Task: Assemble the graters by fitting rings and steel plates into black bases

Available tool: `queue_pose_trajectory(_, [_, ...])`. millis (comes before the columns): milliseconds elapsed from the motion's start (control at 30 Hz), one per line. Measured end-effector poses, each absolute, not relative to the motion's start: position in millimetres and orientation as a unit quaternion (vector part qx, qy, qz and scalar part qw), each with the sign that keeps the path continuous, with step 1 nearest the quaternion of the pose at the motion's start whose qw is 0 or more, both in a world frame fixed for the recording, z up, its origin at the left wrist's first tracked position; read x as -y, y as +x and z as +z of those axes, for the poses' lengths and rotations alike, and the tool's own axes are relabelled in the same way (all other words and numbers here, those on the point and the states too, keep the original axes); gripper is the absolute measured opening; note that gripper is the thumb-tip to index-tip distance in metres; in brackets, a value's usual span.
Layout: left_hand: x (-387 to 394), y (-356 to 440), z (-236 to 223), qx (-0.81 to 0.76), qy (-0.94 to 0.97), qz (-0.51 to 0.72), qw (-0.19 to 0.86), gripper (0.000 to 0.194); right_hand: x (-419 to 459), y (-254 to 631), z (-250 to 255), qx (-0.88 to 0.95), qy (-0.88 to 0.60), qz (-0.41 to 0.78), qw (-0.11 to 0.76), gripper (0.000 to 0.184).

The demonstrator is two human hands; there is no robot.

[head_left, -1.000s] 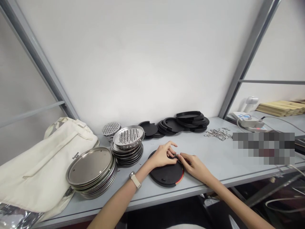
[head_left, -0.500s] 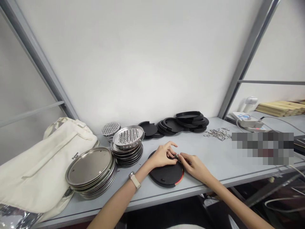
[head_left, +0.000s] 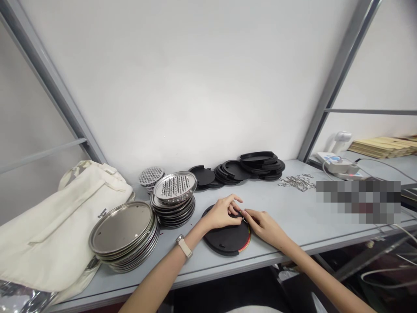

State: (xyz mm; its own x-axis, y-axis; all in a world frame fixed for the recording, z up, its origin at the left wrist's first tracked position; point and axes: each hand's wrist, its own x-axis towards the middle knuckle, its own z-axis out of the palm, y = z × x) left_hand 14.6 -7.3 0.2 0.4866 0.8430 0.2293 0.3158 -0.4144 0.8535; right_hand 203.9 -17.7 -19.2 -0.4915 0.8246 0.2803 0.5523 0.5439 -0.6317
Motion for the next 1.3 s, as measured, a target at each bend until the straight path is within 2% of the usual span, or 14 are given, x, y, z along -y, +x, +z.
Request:
queue_pose_trajectory(567, [6.5, 15.6, -1.9, -0.376, 0.771, 0.358, 0.37, 0.048, 20.2, 202.7, -16.8, 0.835, -0.412, 0.241, 0.273, 0.043])
queue_pose_trajectory(1300, [5.8, 13.4, -0.9, -0.36, 0.772, 0.354, 0.386, 0.047, 22.3, 201.6, -16.2, 0.832, -0.411, 0.215, 0.303, 0.041])
